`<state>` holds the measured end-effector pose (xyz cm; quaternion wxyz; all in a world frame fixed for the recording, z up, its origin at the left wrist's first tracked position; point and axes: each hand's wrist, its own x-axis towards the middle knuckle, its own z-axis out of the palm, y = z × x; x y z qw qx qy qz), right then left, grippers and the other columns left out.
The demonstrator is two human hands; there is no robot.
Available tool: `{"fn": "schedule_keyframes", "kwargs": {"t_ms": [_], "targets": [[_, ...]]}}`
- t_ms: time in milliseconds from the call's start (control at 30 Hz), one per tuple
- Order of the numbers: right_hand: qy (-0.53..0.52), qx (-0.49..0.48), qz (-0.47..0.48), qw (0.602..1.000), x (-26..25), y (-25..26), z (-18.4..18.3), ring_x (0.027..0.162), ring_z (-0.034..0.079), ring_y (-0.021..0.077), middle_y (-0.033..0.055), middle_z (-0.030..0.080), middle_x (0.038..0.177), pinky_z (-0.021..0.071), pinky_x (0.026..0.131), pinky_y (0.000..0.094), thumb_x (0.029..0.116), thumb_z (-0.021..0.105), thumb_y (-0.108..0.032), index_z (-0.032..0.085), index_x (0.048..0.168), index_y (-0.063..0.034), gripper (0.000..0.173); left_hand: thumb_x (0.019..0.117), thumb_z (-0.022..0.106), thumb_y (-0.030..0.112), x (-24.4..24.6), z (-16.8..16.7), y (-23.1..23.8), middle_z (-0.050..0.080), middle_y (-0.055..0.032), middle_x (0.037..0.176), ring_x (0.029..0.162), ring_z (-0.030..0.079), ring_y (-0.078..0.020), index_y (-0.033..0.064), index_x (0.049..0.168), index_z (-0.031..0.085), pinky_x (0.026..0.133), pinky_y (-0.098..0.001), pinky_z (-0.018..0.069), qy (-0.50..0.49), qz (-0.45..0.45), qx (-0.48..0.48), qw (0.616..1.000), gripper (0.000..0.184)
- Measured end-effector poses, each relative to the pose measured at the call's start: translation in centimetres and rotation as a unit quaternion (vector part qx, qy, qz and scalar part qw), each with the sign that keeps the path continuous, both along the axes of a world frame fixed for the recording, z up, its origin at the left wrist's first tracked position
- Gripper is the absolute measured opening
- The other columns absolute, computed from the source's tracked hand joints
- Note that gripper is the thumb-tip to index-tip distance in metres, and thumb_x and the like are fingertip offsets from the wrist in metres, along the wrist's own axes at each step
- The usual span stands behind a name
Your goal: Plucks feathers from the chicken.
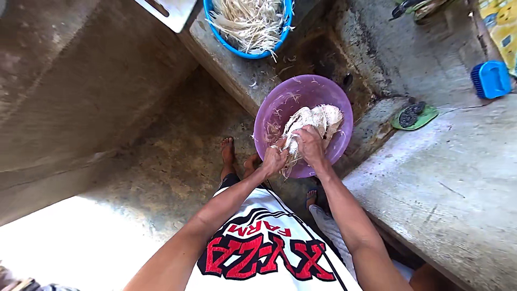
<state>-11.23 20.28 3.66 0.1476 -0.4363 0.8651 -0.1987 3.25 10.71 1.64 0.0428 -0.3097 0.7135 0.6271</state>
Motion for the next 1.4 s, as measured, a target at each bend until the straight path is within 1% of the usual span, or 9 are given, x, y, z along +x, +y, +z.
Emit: {"fn": "schedule_keyframes", "kwargs": {"t_ms": [267,367,533,700,800,1033,1167,1300,1400], "targets": [[-0.097,0.016,-0.299,0.949,0.6,3.1,3.4,0.126,0.060,0.0361,0.0230,0.061,0.135,0.0495,0.107,0.0537,0.1040,0.056,-0.022,0.055,0.139,-0.0019,0.041,0.1026,0.055,0.014,0.3,2.3,-0.3,0.063,-0.0172,0.138,0.120,0.065,-0.0335,0.0097,0.152,0.050,0.101,-0.0556,0.0511,-0.009,0.012,0.035,0.999,0.050],[-0.112,0.020,-0.319,0.941,4.5,2.0,3.0,0.130,0.053,0.0421,0.0274,0.047,0.146,0.0502,0.103,0.0583,0.0873,0.082,-0.040,0.043,0.153,-0.0058,0.084,0.1037,0.055,0.016,0.5,2.7,0.0,0.066,-0.0194,0.132,0.113,0.067,-0.0363,0.0111,0.152,0.049,0.095,-0.0579,0.0529,-0.014,-0.013,0.022,1.000,0.049],[0.031,-0.018,-0.338,0.940,2.5,-0.8,-0.2,0.103,0.068,0.0343,0.0193,0.070,0.104,0.0561,0.093,0.0485,0.0903,0.073,-0.014,0.072,0.106,-0.0004,0.021,0.1034,0.056,0.018,0.6,0.8,0.7,0.070,-0.0194,0.123,0.106,0.070,-0.0341,0.0093,0.145,0.055,0.092,-0.0558,0.0551,-0.016,-0.013,-0.026,0.999,0.043],[-0.100,-0.088,-0.428,0.894,-1.2,0.8,-1.8,0.103,0.071,0.0226,0.0130,0.074,0.108,0.0575,0.095,0.0451,0.0952,0.066,-0.014,0.073,0.114,-0.0023,0.023,0.1007,0.057,0.018,-1.2,-2.8,0.4,0.069,-0.0165,0.127,0.117,0.067,-0.0268,0.0053,0.140,0.060,0.103,-0.0497,0.0518,0.020,0.003,0.005,1.000,0.041],[-0.236,-0.167,-0.530,0.797,-2.1,2.6,-3.0,0.068,0.062,0.0164,0.0115,0.066,0.091,0.0560,0.063,0.0369,0.1021,0.059,-0.023,0.064,0.119,0.0000,0.029,0.1006,0.056,0.017,-0.9,-2.6,0.1,0.067,-0.0176,0.131,0.120,0.065,-0.0274,0.0040,0.141,0.059,0.105,-0.0497,0.0506,0.014,-0.015,0.016,1.000,0.042],[-0.124,-0.021,-0.355,0.927,3.9,0.7,1.8,0.134,0.051,0.0382,0.0276,0.048,0.145,0.0475,0.111,0.0503,0.0885,0.080,-0.031,0.048,0.150,-0.0022,0.075,0.1030,0.054,0.021,-1.0,-2.5,-0.6,0.067,-0.0199,0.127,0.118,0.065,-0.0311,0.0033,0.141,0.057,0.102,-0.0537,0.0507,-0.019,-0.049,0.031,0.998,0.042],[0.018,-0.060,-0.345,0.937,4.4,0.0,-0.7,0.105,0.067,0.0310,0.0181,0.068,0.109,0.0568,0.093,0.0448,0.0875,0.072,-0.007,0.076,0.109,-0.0053,0.022,0.1027,0.053,0.021,-0.9,-2.7,-0.6,0.069,-0.0194,0.121,0.111,0.067,-0.0306,0.0041,0.140,0.058,0.098,-0.0533,0.0522,-0.021,-0.061,0.018,0.998,0.041],[-0.043,-0.045,-0.450,0.891,-0.6,2.1,-1.6,0.110,0.069,0.0287,0.0173,0.072,0.114,0.0547,0.101,0.0494,0.0980,0.061,-0.015,0.070,0.120,-0.0015,0.027,0.1031,0.053,0.020,-0.8,-2.8,-0.7,0.068,-0.0193,0.124,0.113,0.067,-0.0289,0.0042,0.143,0.055,0.099,-0.0518,0.0524,-0.011,-0.062,0.055,0.996,0.043],[-0.135,-0.081,-0.490,0.857,-1.3,3.3,-1.4,0.089,0.073,0.0251,0.0172,0.071,0.110,0.0629,0.080,0.0468,0.1007,0.059,-0.016,0.062,0.128,-0.0003,0.032,0.1045,0.053,0.020,-1.1,-2.6,-1.4,0.069,-0.0193,0.121,0.110,0.067,-0.0277,0.0034,0.143,0.055,0.098,-0.0501,0.0529,-0.024,-0.064,0.078,0.995,0.042]]}}
